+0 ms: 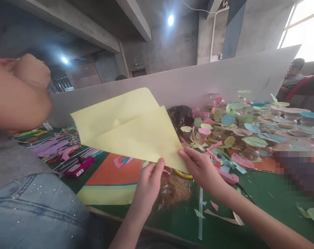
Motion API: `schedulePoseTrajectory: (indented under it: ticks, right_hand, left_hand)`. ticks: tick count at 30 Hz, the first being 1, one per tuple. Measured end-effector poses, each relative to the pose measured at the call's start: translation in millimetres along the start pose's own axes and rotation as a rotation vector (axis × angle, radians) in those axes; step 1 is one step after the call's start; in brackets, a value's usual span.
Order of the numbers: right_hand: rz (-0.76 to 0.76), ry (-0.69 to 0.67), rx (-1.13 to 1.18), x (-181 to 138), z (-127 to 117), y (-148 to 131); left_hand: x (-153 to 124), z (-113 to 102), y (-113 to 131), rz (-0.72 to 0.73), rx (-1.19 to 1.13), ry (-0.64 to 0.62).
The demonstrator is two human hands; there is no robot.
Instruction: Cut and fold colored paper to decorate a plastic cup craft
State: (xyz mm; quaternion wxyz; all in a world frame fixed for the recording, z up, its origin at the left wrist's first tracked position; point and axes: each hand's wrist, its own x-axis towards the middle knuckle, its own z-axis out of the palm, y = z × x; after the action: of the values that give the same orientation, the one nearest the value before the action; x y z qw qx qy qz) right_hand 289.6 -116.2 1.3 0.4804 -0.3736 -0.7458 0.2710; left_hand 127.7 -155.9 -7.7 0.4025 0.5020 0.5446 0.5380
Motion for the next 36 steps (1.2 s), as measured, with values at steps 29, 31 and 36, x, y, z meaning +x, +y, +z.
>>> schedulePoseTrajectory:
  ticks: [29,31,36]
  right_hand:
    - [-0.063,-0.006,-0.045,-1.1,1.3,-4.1]
    - [-0.071,-0.003,-0.050,-1.9,1.8,-5.5]
    - [-0.054,-0.004,-0.101,-2.2,-2.9,-1.2]
  left_hand:
    - [8.7,10.3,3.6,0.059,-0.350,0.067]
    - [8.8,12.4,4.2,0.059,-0.393,0.085]
    - [22.1,-6.0,9.3,0.110,-0.534,0.253]
